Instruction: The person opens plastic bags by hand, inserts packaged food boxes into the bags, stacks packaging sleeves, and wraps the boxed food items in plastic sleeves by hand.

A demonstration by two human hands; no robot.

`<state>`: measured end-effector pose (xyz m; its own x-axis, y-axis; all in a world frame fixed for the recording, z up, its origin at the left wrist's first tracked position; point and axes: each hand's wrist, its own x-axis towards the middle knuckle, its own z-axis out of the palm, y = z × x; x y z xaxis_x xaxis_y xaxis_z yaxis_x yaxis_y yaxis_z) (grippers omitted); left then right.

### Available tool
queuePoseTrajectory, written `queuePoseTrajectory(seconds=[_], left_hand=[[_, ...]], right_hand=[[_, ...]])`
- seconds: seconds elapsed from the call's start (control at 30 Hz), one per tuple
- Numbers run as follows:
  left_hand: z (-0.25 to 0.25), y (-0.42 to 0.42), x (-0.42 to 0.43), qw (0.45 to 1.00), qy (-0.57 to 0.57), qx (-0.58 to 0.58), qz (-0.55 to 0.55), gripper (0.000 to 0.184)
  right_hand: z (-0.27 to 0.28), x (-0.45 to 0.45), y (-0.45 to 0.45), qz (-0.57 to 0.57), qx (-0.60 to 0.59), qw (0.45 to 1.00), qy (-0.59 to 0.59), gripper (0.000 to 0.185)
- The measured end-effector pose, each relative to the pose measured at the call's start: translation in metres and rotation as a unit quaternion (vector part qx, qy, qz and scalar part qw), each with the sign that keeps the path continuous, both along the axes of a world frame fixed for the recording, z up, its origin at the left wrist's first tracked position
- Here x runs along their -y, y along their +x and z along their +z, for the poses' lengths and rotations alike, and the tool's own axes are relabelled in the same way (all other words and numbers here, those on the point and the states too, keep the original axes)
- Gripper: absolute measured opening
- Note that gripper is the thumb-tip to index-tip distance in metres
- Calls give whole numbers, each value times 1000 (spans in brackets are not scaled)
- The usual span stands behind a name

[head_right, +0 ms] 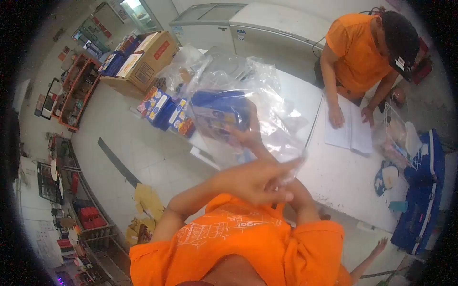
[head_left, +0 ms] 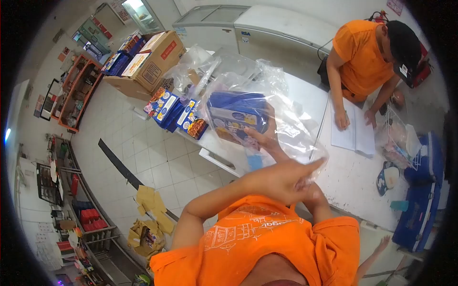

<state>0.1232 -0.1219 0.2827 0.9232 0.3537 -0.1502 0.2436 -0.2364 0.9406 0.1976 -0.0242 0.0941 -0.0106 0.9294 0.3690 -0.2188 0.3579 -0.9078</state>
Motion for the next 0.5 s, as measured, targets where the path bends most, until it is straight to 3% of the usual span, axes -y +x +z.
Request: queuePoseTrajectory(seconds=[0.03,0.07,0.13,0.23,0.3,0.4,0.5], left_hand=[[0,-6,5,999,46,-6,-2,82],[1,-15,8,984,161,65,47,80],[-3,-49,11,893,379,198,141,76],[-69,-116,7,864,377,166,290,104],[-119,-127,9,794,356,120,477,124],[-248,-116,-3,792,282,-36,540,145],[-327,-112,-37,792,16,69,606,149]], right_hand=[[-4,-7,-2,10,-41,999,-5,99],[4,-11,-2,24,-49,998,-27,99],[25,-13,2,50,-67,994,-72,99],[39,-32,1,5,-143,988,-62,96],[41,-41,-4,-20,-183,982,-49,93],[35,-56,-8,-19,-187,982,9,87],[41,-59,-20,-25,-245,969,-7,73]])
